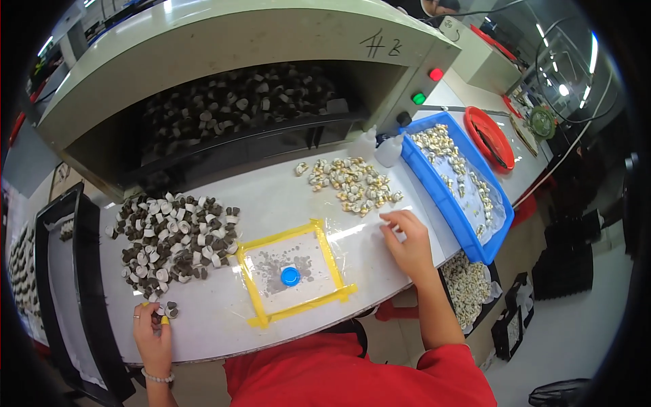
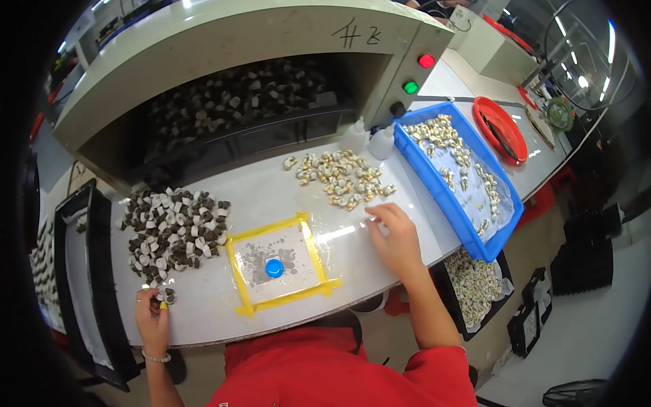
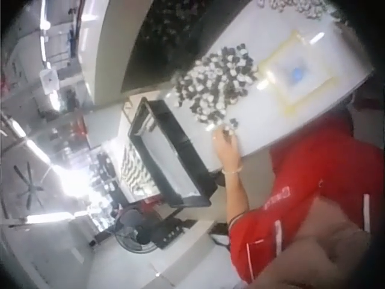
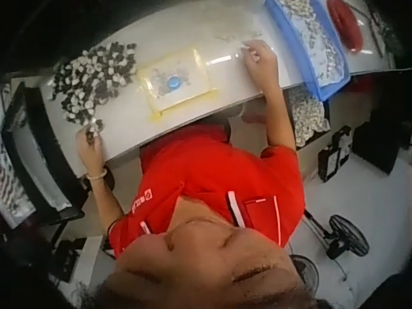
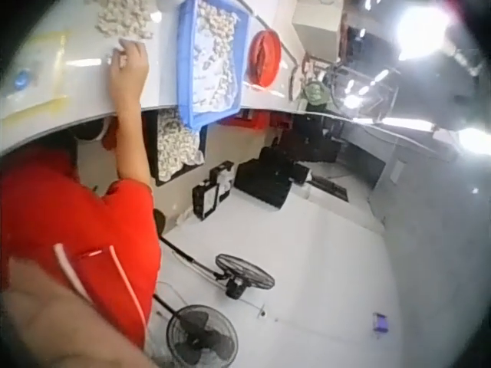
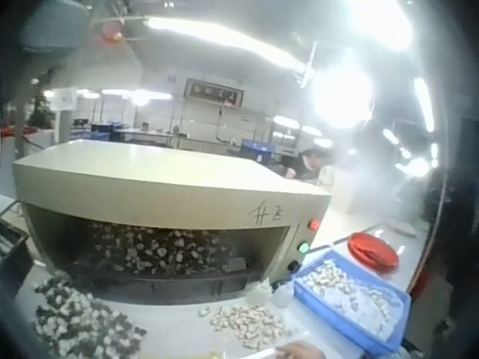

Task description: The person assembles small white and gold components by hand, then places the assembled parts into a partitioned black tray.

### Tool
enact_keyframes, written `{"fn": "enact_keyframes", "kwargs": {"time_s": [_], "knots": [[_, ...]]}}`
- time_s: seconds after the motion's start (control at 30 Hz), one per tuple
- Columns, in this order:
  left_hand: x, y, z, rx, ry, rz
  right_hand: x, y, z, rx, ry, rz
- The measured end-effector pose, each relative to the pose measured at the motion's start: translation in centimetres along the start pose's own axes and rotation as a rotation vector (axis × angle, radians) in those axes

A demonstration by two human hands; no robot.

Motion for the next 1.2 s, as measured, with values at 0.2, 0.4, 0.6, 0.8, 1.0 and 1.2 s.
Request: {"fn": "enact_keyframes", "kwargs": {"time_s": [0.2,0.4,0.6,0.8,1.0,1.2], "knots": [[-0.4,-0.2,1.3,0.014,0.581,-0.187,0.2,-2.9,-0.5,-0.045,0.049,0.012],[2.0,0.2,-1.0,0.091,1.192,-0.218,3.1,-3.6,0.1,-0.009,0.067,0.219],[6.8,-1.4,-6.0,0.158,1.328,-0.022,-2.0,-6.1,-5.2,0.025,-0.054,-0.095],[10.7,-1.2,-6.7,0.009,1.345,0.113,-2.4,-10.8,-14.2,0.094,-0.328,-0.322],[10.5,-1.3,-6.6,0.07,1.412,0.098,-0.7,-12.0,-12.2,0.076,-0.644,-0.158],[11.1,-1.7,-6.4,0.082,1.447,0.183,0.3,-6.2,-4.7,0.031,-0.752,0.02]]}}
Point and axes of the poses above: each hand's wrist, its own y-axis away from the middle knuckle, its own x-axis out of the palm, z = x × y, the point moved 10 cm from there along -y, towards the middle knuckle, and after that the axes turned 14 degrees about z, right-handed, at the moved point
